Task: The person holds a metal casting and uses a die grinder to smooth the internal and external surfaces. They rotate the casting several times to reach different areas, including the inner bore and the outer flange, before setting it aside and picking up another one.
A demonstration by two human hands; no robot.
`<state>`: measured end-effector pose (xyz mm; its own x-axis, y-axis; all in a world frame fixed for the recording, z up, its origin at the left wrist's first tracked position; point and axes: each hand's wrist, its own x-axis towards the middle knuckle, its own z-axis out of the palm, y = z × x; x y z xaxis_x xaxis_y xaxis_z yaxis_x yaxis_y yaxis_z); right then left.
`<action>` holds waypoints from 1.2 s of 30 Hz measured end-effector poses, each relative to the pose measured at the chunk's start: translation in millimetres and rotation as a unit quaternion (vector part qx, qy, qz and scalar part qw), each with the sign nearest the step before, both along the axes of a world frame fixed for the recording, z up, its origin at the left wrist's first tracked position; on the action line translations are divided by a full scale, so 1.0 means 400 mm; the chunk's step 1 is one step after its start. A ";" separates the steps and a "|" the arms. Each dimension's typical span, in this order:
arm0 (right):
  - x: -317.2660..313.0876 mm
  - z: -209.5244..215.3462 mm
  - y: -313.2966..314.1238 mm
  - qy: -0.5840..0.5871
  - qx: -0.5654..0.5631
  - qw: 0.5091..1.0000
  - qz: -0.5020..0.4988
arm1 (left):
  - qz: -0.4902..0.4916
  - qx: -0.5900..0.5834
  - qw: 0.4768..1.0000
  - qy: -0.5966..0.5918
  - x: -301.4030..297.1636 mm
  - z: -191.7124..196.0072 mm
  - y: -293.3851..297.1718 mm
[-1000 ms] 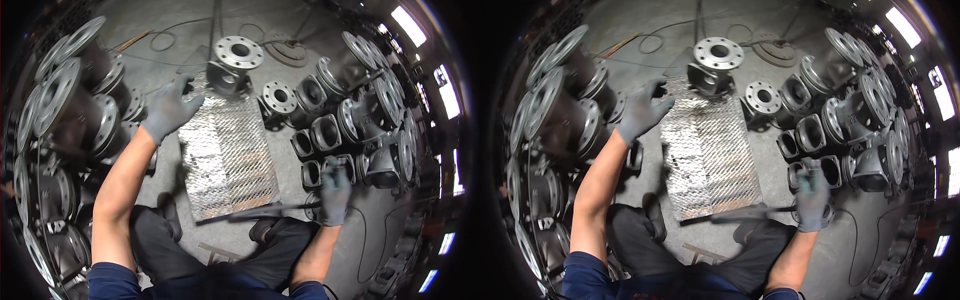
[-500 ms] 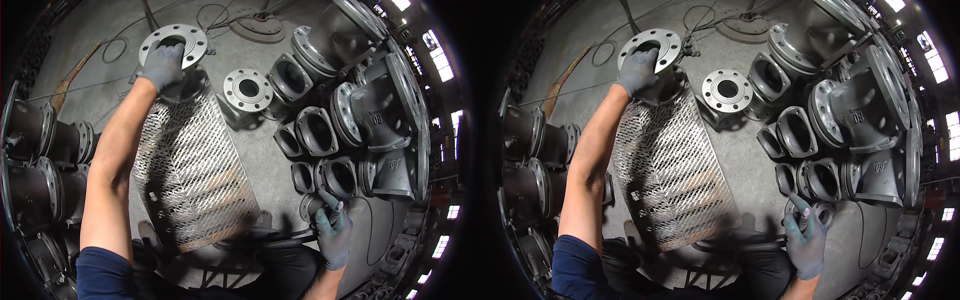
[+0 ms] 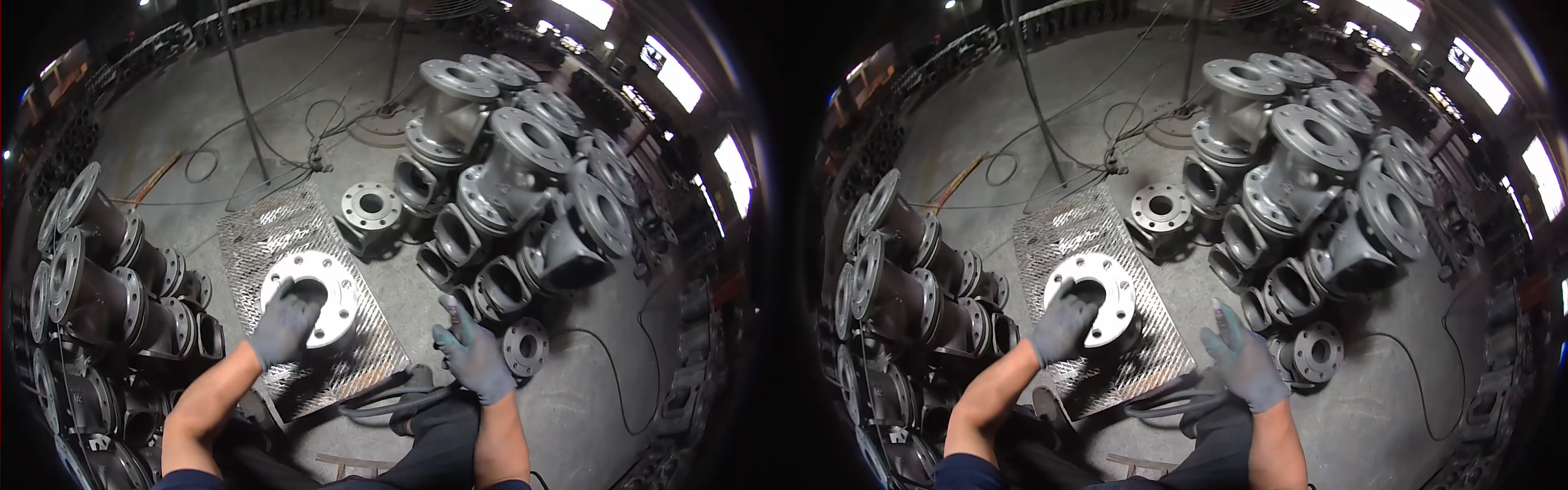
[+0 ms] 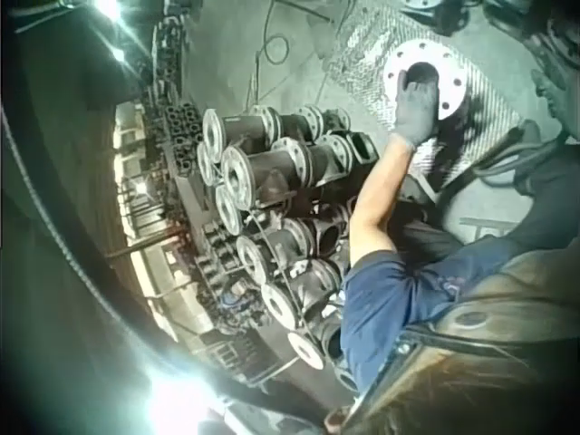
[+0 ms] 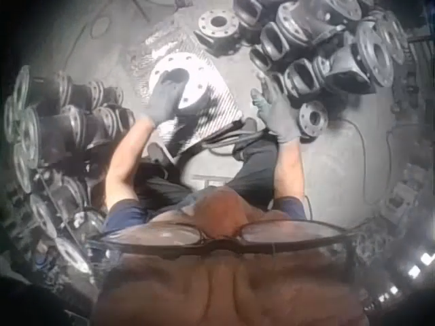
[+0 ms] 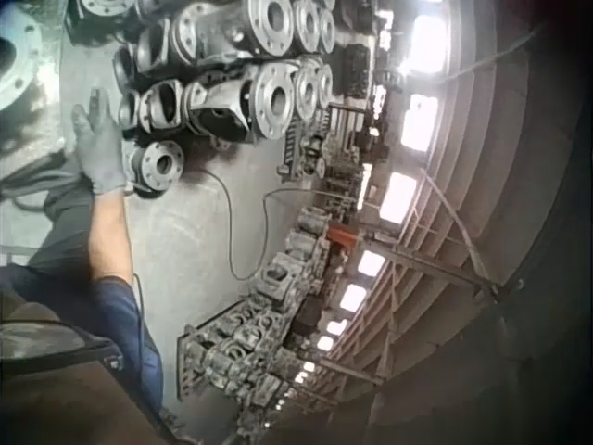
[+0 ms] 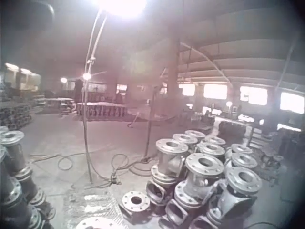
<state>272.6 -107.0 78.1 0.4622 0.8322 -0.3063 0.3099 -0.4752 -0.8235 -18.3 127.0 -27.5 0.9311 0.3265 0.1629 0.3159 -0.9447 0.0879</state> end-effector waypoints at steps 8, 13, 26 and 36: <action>-0.077 -0.100 -0.078 -0.173 0.097 0.978 0.067 | -0.097 0.013 0.992 0.075 -0.108 0.041 -0.407; -0.161 -0.159 -0.054 -0.149 0.045 0.985 0.067 | -0.063 -0.043 0.996 0.040 -0.125 0.073 -0.456; -0.189 -0.298 -0.038 0.004 -0.018 0.996 0.087 | 0.279 -0.743 0.461 -0.396 -0.189 -0.244 -0.469; -0.226 -0.313 -0.023 -0.055 -0.024 0.994 0.089 | 0.200 -0.826 0.359 -0.385 -0.226 -0.210 -0.432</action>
<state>182.2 -116.2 -47.1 0.3425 0.8893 -0.3030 0.4789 -0.4427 -0.7581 -108.6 -45.6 -111.4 0.6416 0.6527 -0.4028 -0.3223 0.7060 0.6306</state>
